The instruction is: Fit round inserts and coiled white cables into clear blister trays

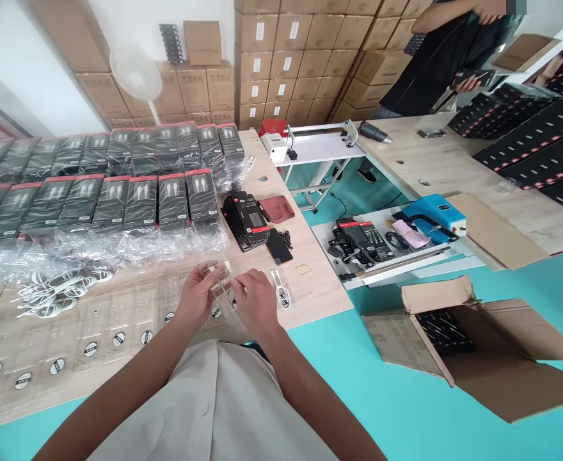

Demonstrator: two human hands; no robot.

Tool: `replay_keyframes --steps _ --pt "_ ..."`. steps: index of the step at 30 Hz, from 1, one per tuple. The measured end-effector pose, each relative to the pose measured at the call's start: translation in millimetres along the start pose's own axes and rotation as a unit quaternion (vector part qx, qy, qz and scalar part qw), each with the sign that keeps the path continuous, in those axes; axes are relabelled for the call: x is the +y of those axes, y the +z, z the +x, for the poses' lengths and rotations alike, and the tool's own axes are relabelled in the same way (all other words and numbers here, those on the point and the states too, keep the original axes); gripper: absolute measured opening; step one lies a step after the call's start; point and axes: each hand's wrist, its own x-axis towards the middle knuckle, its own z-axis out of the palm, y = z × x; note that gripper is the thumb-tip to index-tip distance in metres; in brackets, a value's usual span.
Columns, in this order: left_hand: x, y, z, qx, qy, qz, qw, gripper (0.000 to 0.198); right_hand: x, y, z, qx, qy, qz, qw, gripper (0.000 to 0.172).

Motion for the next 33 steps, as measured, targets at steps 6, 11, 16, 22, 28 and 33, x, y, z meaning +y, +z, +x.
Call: replay_keyframes --steps 6,11,16,22,28,33 --pt "1 2.4 -4 -0.036 -0.030 -0.027 0.999 0.032 -10 -9 3 -0.095 0.003 -0.127 0.987 0.029" --pt "-6 10.4 -6 0.022 -0.030 -0.003 0.999 0.031 -19 -15 4 -0.171 -0.011 -0.205 0.964 0.030" --pt "-13 15.4 -6 0.057 -0.011 0.023 0.998 0.033 -23 -12 3 -0.182 0.007 -0.192 0.964 0.030" --pt "-11 3.0 6 0.092 -0.001 -0.016 0.996 0.034 -12 -18 -14 -0.179 0.058 -0.043 0.981 0.013" --pt "-11 -6.2 8 0.107 -0.056 -0.050 0.991 0.032 19 -14 -39 -0.152 0.062 0.142 0.976 0.018" --pt "-11 -7.0 8 0.066 -0.074 -0.047 0.994 0.033 33 9 -47 -0.095 0.181 0.285 0.936 0.056"
